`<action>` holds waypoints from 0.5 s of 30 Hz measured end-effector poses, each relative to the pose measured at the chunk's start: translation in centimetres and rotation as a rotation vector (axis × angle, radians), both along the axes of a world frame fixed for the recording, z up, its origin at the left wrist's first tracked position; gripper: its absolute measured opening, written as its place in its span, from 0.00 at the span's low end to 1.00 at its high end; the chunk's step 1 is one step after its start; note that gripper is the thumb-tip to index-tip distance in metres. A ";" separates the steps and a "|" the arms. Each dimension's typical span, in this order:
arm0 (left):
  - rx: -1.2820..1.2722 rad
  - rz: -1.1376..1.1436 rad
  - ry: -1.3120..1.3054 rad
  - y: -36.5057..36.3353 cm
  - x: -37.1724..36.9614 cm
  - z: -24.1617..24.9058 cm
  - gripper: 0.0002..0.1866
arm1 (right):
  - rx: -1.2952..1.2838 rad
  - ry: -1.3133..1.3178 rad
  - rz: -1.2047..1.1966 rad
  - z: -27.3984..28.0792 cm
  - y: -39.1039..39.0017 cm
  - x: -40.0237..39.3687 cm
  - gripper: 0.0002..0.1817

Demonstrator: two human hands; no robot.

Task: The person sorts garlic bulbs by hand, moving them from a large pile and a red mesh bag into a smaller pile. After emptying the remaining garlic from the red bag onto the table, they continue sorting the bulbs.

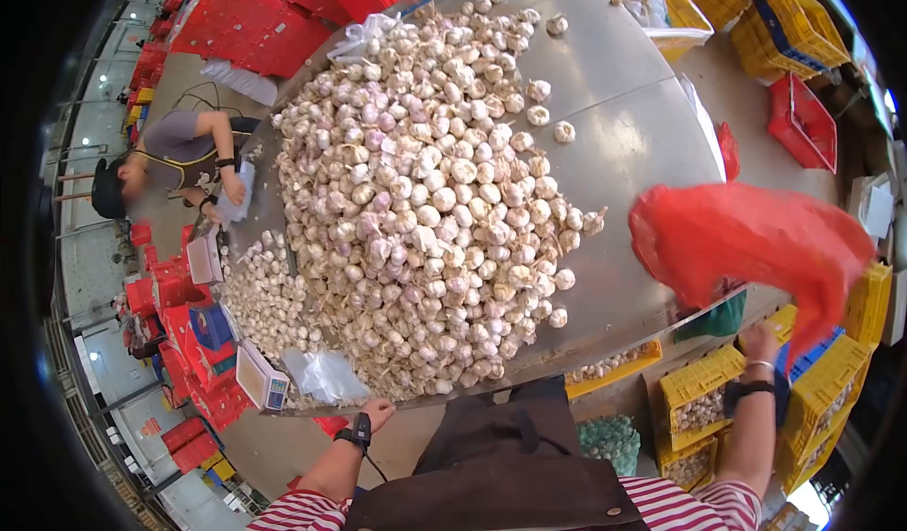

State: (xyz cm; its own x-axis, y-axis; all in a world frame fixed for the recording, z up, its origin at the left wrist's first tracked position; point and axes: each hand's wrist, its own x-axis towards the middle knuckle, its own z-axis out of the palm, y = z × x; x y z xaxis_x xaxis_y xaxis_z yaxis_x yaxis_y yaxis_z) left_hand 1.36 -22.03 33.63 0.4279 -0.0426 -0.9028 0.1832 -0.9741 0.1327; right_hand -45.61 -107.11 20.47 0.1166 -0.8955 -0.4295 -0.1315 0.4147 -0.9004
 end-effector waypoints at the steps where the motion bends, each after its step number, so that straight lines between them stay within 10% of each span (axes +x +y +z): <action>1: 0.002 0.001 0.017 0.4 -0.3 -0.6 0.18 | 0.322 0.112 0.014 0.9 5.4 5.5 0.11; 2: 0.034 0.004 -0.007 1.3 -0.9 -1.5 0.19 | 0.614 0.202 0.043 3.1 11.7 12.6 0.15; 4: 0.060 0.015 -0.018 3.2 -2.2 -4.8 0.20 | 0.412 0.714 0.555 -4.4 17.8 11.3 0.20; 10: 0.497 0.773 -0.141 2.5 -3.0 -12.4 0.30 | 0.818 0.756 -0.041 -8.8 28.5 22.1 0.36; 11: 0.514 0.777 -0.135 3.8 -3.4 -15.2 0.30 | 0.581 0.781 -0.214 -11.9 29.9 21.0 0.35; 13: 0.387 1.576 -0.257 7.3 -6.7 -22.0 0.31 | 0.305 0.826 -0.381 -11.9 32.0 22.1 0.31; 15: 0.220 1.656 -0.023 0.5 -1.8 -18.7 0.24 | 0.205 0.809 -0.391 -10.3 32.7 24.9 0.30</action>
